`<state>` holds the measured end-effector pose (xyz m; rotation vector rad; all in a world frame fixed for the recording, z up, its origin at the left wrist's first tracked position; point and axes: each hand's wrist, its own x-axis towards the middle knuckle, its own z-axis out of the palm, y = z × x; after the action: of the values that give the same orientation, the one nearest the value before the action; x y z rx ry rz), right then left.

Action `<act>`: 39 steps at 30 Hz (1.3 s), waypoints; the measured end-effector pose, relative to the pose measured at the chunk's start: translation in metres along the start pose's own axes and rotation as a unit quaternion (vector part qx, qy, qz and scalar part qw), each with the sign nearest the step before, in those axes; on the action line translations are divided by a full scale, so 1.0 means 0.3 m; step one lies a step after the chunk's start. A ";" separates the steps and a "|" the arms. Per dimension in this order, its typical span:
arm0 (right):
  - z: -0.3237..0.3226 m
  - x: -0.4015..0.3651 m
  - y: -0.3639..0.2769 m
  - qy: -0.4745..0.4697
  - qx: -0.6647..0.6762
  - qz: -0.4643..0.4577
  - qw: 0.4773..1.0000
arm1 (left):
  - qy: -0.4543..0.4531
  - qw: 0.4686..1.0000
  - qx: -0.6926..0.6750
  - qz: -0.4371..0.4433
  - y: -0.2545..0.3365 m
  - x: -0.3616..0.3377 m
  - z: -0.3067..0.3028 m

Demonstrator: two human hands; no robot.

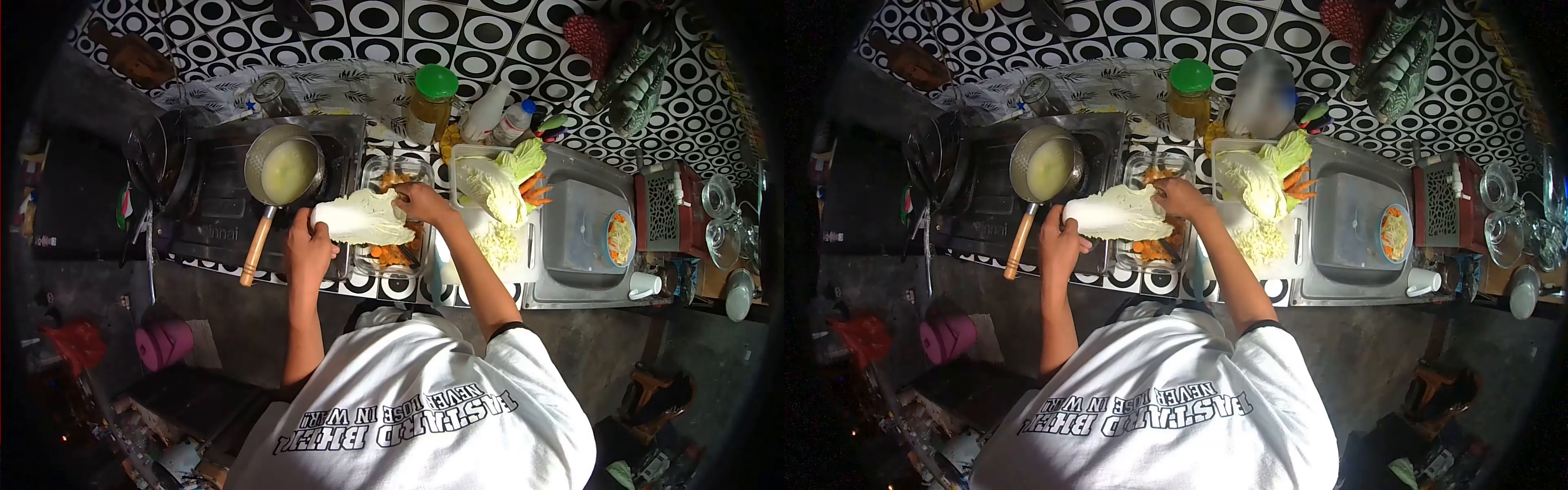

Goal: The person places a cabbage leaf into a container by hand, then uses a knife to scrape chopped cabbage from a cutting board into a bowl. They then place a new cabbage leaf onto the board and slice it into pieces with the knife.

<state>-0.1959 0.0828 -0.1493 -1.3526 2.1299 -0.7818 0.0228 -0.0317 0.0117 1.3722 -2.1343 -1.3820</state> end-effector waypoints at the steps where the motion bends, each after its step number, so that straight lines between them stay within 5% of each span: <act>1: 0.011 0.003 0.011 0.014 -0.003 -0.015 1.000 | -0.001 1.000 0.000 0.000 0.003 0.004 0.001; 12: -0.012 0.044 0.042 0.035 0.010 -0.011 0.999 | 0.014 1.000 0.002 0.002 0.005 0.031 -0.030; 23: 0.046 0.096 0.145 -0.040 -0.194 0.016 0.980 | 0.030 0.999 -0.036 -0.008 -0.008 0.038 -0.068; 39: 0.068 0.074 0.151 -0.034 -0.232 -0.038 0.971 | 0.000 0.998 -0.040 0.041 0.004 0.059 -0.059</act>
<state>-0.2194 0.0739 -0.1974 -1.6706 2.3058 -0.2591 0.0240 -0.0564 0.0172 1.2418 -2.0856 -1.4205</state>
